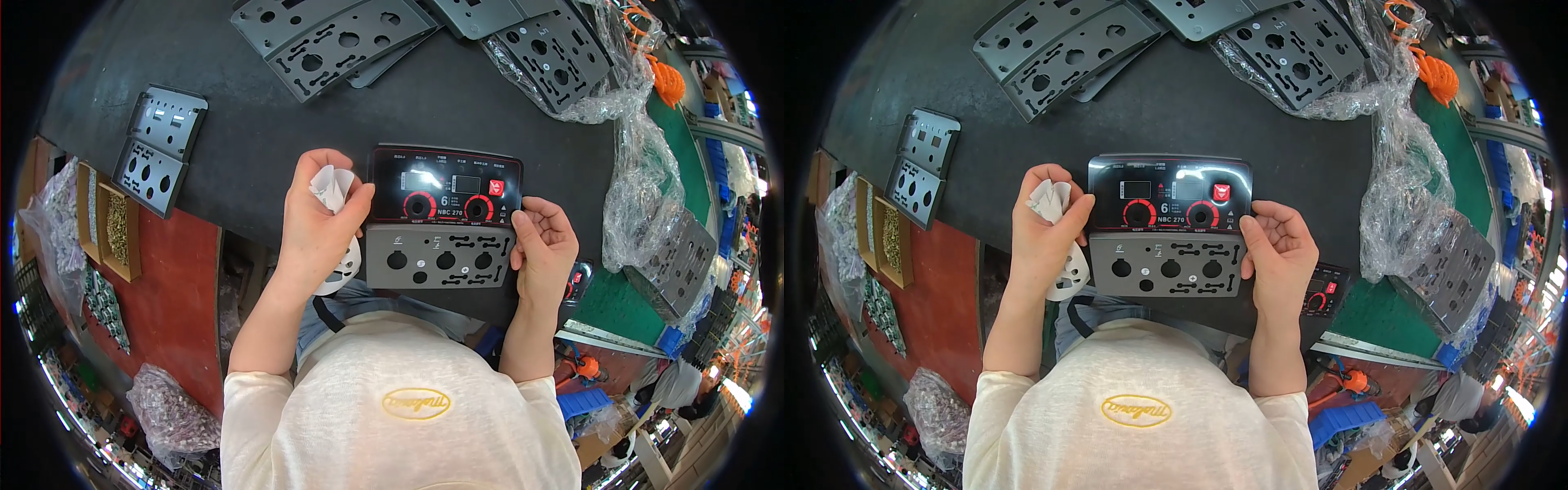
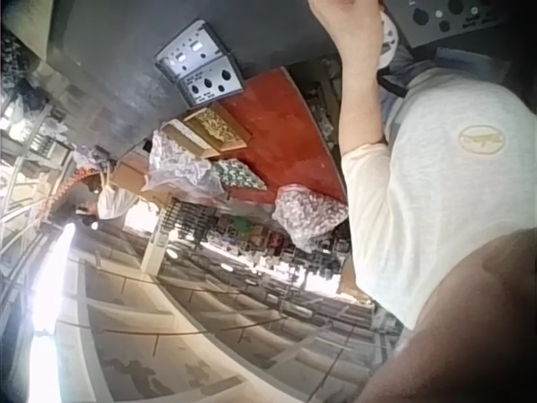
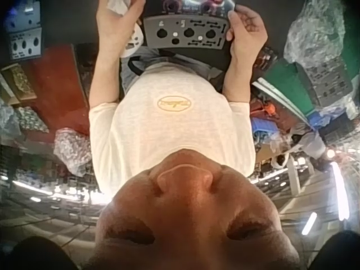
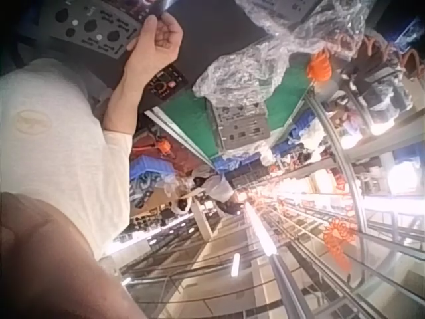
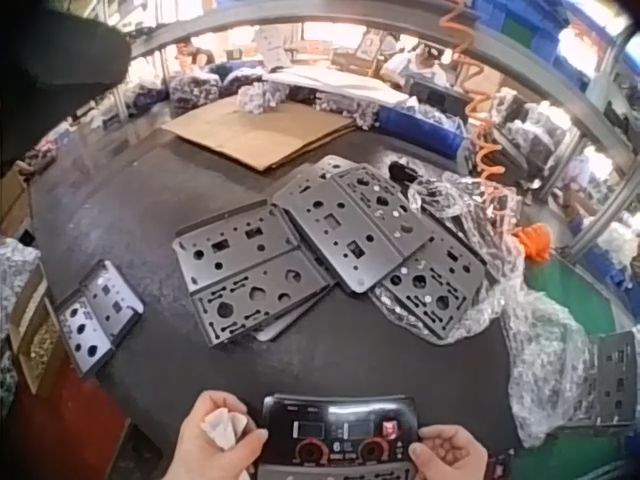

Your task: Applying stickers and cleaning electronic control panels at an assembly workbench.

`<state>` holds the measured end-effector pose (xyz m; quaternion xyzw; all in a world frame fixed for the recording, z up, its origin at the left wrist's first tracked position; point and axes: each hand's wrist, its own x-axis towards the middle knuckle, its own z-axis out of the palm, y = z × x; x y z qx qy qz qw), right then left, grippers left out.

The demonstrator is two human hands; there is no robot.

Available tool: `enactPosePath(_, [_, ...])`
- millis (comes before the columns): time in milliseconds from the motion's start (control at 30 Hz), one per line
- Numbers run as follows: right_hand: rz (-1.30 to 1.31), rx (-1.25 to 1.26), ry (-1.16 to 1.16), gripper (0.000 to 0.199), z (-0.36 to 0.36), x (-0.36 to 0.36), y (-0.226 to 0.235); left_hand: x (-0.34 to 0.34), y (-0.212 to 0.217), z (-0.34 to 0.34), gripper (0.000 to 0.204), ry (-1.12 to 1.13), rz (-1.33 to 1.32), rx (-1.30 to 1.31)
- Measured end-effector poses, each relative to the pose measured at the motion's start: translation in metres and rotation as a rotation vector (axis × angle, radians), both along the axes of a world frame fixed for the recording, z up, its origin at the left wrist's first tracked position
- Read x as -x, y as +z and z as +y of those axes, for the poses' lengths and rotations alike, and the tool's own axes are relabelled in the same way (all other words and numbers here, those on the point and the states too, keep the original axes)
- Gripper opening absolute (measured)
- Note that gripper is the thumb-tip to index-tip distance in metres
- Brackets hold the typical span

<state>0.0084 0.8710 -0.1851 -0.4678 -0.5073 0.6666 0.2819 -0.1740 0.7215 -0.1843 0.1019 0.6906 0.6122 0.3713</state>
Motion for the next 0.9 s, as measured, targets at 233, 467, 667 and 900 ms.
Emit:
enactPosePath(233, [0.001, -0.003, -0.01, 0.018, 0.0007, -0.0015, 0.0009, -0.0012, -0.0013, 0.0009, 0.026, -0.014, 0.015, 0.016])
enactPosePath(467, [-0.025, 0.031, 0.001, 0.017, 0.0014, -0.0011, 0.0, -0.0024, -0.0024, 0.0007, 0.026, 0.018, 0.017, -0.001])
enactPosePath(667, [-0.023, 0.042, 0.008, 0.015, 0.0026, -0.0005, 0.0022, -0.0037, -0.0031, 0.0036, 0.025, 0.047, 0.037, -0.009])
enactPosePath(900, [-0.017, 0.038, 0.032, 0.012, 0.0038, -0.0027, 0.0016, -0.0032, -0.0033, 0.003, 0.026, 0.008, 0.054, 0.006])
